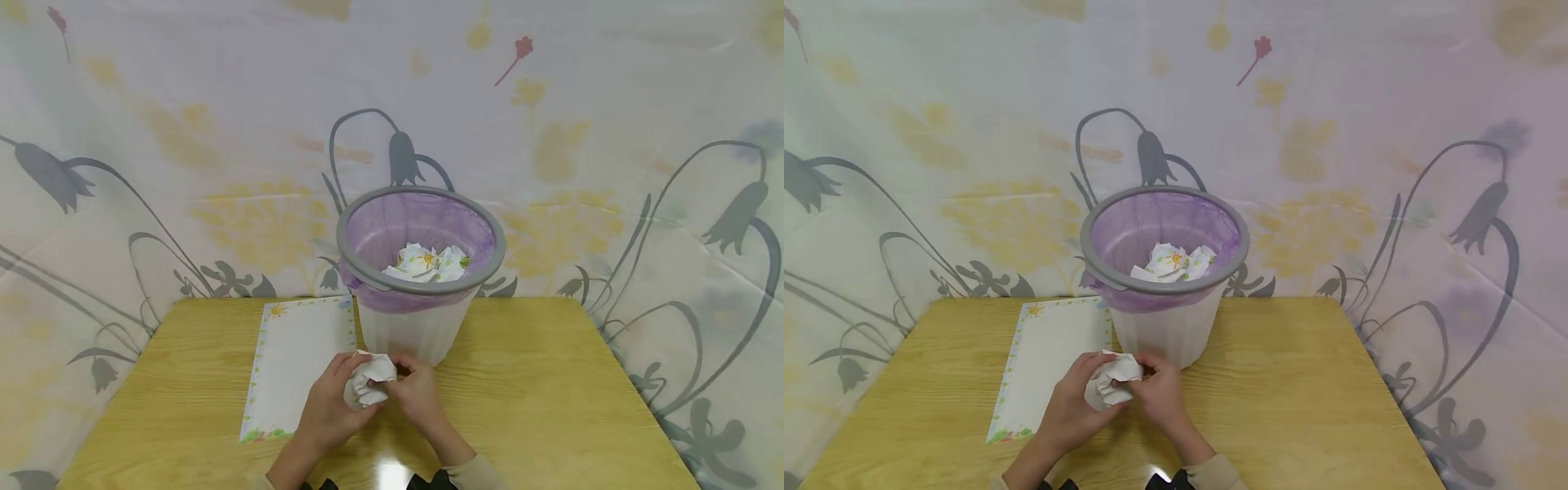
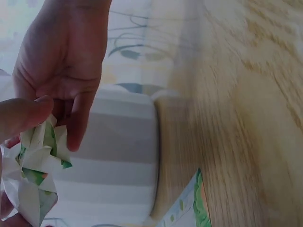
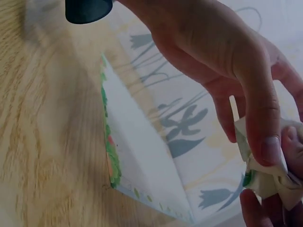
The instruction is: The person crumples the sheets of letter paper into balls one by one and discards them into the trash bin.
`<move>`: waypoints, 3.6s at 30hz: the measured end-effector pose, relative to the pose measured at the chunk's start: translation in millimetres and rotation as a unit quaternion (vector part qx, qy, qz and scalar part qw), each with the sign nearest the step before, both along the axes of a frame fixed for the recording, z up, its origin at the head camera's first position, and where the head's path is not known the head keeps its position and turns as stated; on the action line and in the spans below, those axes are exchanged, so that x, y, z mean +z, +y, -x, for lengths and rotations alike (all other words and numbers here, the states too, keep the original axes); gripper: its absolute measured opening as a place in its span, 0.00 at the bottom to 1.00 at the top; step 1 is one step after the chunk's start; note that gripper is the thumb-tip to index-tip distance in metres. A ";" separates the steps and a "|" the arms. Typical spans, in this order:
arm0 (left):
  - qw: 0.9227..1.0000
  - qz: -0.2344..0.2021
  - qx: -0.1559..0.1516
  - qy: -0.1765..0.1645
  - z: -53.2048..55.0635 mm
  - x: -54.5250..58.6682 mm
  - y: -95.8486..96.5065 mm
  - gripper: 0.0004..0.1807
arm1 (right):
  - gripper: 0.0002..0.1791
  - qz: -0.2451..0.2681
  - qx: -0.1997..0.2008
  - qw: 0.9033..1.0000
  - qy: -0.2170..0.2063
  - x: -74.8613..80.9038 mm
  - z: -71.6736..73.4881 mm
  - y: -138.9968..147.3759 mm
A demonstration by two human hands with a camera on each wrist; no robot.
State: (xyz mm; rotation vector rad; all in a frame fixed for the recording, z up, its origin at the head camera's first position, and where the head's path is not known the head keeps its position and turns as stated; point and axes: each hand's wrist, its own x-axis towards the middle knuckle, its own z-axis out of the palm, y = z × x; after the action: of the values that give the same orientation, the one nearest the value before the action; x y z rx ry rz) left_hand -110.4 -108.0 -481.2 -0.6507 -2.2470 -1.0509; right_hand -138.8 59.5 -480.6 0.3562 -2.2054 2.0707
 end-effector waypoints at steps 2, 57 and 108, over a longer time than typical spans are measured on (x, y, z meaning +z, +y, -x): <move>1.000 -0.003 0.001 0.023 0.3 0.1 -2.4 0.43 | 0.15 -0.006 0.014 1.000 0.003 0.0 1.2 0.9; 0.930 -0.152 -0.236 -0.239 5.1 1.3 -37.1 0.25 | 0.24 0.055 0.253 0.966 -0.008 -1.1 -7.1 28.3; 0.989 -0.030 -0.063 0.134 7.4 1.9 4.2 0.13 | 0.11 0.258 0.130 0.945 -0.152 -6.7 -12.0 -0.1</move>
State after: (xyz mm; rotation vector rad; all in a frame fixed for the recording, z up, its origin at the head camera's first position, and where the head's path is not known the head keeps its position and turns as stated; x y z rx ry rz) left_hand -117.8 -103.7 -479.2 -0.8618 -1.9577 -1.0207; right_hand -126.7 59.4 -487.3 0.3039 -1.7099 2.9087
